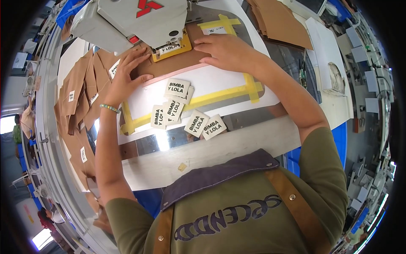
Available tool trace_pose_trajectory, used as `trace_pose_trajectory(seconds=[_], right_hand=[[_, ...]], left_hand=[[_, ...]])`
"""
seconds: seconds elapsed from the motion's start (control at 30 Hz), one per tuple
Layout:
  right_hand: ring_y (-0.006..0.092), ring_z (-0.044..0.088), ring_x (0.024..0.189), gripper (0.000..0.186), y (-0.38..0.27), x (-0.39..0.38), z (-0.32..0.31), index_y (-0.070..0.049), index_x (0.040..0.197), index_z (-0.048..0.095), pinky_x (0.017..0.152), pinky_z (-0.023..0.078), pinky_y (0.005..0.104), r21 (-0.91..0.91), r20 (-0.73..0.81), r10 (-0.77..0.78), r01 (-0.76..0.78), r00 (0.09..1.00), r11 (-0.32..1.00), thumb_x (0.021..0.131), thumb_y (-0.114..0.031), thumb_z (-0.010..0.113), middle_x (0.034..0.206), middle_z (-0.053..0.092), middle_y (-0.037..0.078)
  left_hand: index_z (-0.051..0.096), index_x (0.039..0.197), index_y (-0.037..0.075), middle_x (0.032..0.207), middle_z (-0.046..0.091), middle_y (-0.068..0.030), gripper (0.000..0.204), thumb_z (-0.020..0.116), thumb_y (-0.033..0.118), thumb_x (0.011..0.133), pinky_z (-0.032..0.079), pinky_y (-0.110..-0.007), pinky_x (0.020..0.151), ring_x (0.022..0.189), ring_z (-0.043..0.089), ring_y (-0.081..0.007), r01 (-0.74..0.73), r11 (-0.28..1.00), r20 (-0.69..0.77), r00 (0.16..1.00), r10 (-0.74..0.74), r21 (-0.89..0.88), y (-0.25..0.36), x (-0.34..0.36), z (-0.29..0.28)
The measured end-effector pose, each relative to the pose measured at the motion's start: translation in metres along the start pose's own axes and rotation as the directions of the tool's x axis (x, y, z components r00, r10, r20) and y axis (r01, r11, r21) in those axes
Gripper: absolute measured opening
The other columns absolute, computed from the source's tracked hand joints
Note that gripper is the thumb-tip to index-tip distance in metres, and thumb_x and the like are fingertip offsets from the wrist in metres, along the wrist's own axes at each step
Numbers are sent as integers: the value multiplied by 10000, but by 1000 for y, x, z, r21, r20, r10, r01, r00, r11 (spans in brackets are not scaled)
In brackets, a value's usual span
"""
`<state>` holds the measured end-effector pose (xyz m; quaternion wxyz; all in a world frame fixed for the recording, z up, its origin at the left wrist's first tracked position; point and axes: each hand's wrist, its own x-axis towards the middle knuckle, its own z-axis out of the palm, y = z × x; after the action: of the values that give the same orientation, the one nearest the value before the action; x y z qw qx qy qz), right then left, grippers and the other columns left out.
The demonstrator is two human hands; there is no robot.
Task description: Sewing branded labels onto leather pieces using an industrial sewing machine.
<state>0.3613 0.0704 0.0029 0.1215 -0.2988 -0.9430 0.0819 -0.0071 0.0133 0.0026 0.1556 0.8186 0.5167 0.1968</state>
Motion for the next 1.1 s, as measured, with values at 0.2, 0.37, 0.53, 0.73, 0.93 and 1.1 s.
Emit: trace_pose_trajectory(seconds=[0.2, 0.37, 0.53, 0.73, 0.93, 1.1], right_hand=[[308, 706, 1186, 430, 7, -19, -7, -18, 1269, 743, 1000, 576, 433, -42, -79, -38, 35, 996, 998, 1000, -352, 744, 1284, 723, 91], [335, 690, 1189, 503, -15, -31, -34, -24, 1276, 739, 995, 567, 432, -191, 216, 141, -100, 966, 977, 961, -414, 774, 1353, 709, 122], [252, 667, 950, 343, -21, -40, -13, -78, 1039, 732, 828, 569, 398, -187, -241, -208, 165, 948, 968, 885, -364, 843, 1000, 652, 44], [232, 669, 956, 217, -31, -26, 4, -82, 1044, 738, 814, 562, 378, -298, -283, -333, 247, 900, 922, 855, -170, 795, 997, 674, 22], [231, 693, 1010, 135, -50, -39, -2, -74, 1000, 747, 814, 573, 384, -114, -213, -409, 394, 887, 912, 870, -102, 769, 1068, 737, 27], [251, 696, 991, 96, -44, -65, -21, -83, 997, 752, 811, 571, 401, 37, -225, -304, 320, 926, 947, 922, -141, 765, 1062, 743, 40]], left_hand=[[807, 1296, 99, 1384, 728, -72, 396, 836, 194, 913, 537, -421, 1107, 1284, 641, -303, -76, 973, -170, 979, 115, 218, 23, 6, 24], [827, 1108, 19, 1159, 803, -82, 190, 789, 108, 944, 618, -391, 897, 1033, 743, -276, -247, 915, -290, 893, 343, 320, 50, 16, 49], [816, 1091, 13, 1159, 802, -92, 180, 781, 65, 922, 624, -391, 884, 1034, 751, -277, -293, 900, -275, 881, 385, 323, 53, 11, 45], [748, 1162, 9, 1268, 759, -87, 357, 778, 66, 811, 619, -376, 913, 1096, 728, -254, -474, 783, -121, 820, 559, 402, 66, -14, 37], [771, 1229, 21, 1362, 750, -73, 364, 722, 26, 869, 620, -370, 980, 1251, 720, -250, -350, 722, -4, 899, 439, 597, 29, -79, 1], [745, 1328, 38, 1414, 733, -76, 467, 649, -54, 880, 596, -382, 1056, 1263, 715, -259, -109, 738, -50, 981, 190, 665, -50, -132, -32]])
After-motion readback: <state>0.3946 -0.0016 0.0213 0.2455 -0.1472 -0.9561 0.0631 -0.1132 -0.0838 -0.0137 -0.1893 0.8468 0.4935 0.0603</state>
